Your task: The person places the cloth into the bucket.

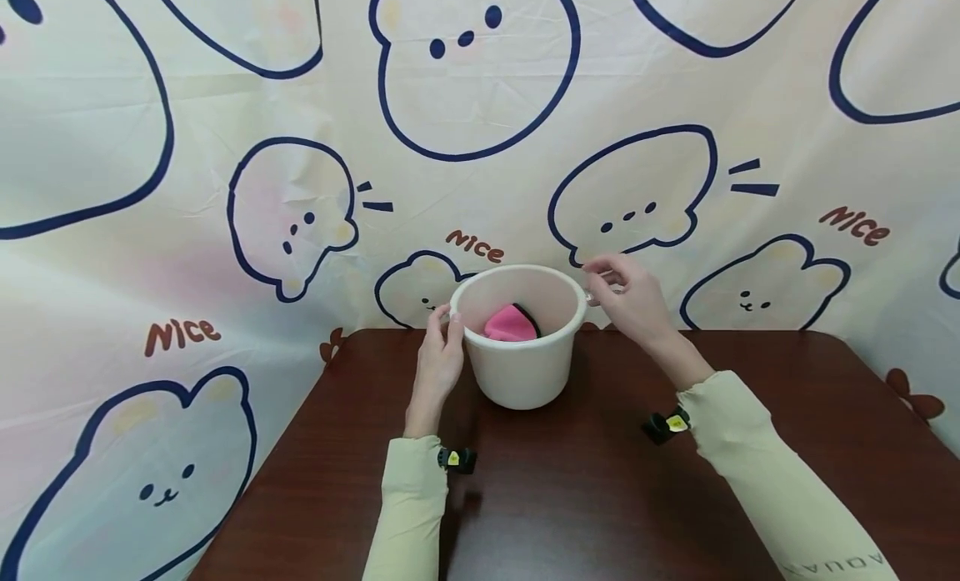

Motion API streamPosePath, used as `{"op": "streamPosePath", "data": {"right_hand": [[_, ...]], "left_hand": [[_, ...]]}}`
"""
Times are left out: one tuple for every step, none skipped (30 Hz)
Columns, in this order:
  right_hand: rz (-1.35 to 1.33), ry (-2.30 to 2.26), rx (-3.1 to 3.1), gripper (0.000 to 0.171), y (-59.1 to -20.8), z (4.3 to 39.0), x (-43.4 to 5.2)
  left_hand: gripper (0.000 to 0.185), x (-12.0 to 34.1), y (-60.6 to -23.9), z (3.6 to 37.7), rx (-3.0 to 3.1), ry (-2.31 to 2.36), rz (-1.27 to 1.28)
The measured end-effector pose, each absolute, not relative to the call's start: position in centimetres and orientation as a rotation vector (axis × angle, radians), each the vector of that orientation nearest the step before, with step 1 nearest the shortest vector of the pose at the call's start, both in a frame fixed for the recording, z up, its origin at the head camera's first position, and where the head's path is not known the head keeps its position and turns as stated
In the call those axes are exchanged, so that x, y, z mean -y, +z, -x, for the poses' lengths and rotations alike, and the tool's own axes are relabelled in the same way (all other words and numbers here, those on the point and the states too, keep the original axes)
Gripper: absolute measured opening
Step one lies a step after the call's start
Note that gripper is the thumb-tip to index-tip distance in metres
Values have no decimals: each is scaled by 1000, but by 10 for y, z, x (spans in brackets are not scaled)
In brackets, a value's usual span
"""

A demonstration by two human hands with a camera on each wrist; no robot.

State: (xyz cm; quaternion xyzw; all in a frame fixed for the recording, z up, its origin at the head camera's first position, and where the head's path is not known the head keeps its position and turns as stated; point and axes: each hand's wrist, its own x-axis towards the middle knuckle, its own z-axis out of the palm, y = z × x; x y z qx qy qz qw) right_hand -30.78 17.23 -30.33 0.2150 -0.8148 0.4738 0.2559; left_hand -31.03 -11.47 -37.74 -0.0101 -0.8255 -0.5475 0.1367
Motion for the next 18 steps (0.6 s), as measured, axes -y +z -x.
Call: {"op": "streamPosePath", "data": {"right_hand": [[-575,1263,2230,24,-306,307,-176],[-572,1237,2249,24,-310,308,-181],[-562,1211,2271,25,-313,307,-185],[-556,1187,2294,26,-317,307,-189],[-548,1164,2321,27,-320,307,-194],[-538,1133,2347,29,-323,307,-199],[-530,1099,2370,30,-327,306,-204],[-523,1066,2392,31,-330,307,-209],[-512,1040,2417,32,-333,306,-214],[-512,1015,2435,32,-337,306,-219],[-512,984,2454,33,-340,306,-224],[-519,942,2467,33,-343,306,-229],[-526,906,2483,32,-345,306,-234],[-532,870,2498,33,-348,306,-239],[-539,840,2512,33,-351,306,-243],[-552,804,2521,33,-353,305,-248],[-562,774,2530,33,-354,305,-253],[-568,746,2544,34,-356,304,-258]], "left_hand": [[52,117,-376,309,2390,-1572,36],[50,119,-374,309,2391,-1553,44],[50,122,-373,309,2398,-1527,50],[49,125,-372,309,2407,-1495,62],[49,128,-371,310,2419,-1458,81],[49,130,-370,311,2436,-1417,100],[50,133,-368,312,2455,-1375,120],[51,136,-367,313,2480,-1329,145],[52,139,-364,314,2507,-1283,169],[53,142,-362,315,2535,-1238,192],[54,145,-359,316,2565,-1188,218],[54,148,-356,316,2597,-1136,236],[56,152,-352,317,2631,-1087,254],[56,155,-349,317,2663,-1036,271],[57,157,-345,318,2688,-991,287],[58,160,-342,318,2711,-945,306],[59,163,-339,318,2729,-906,322],[59,165,-336,319,2749,-867,338]]}}
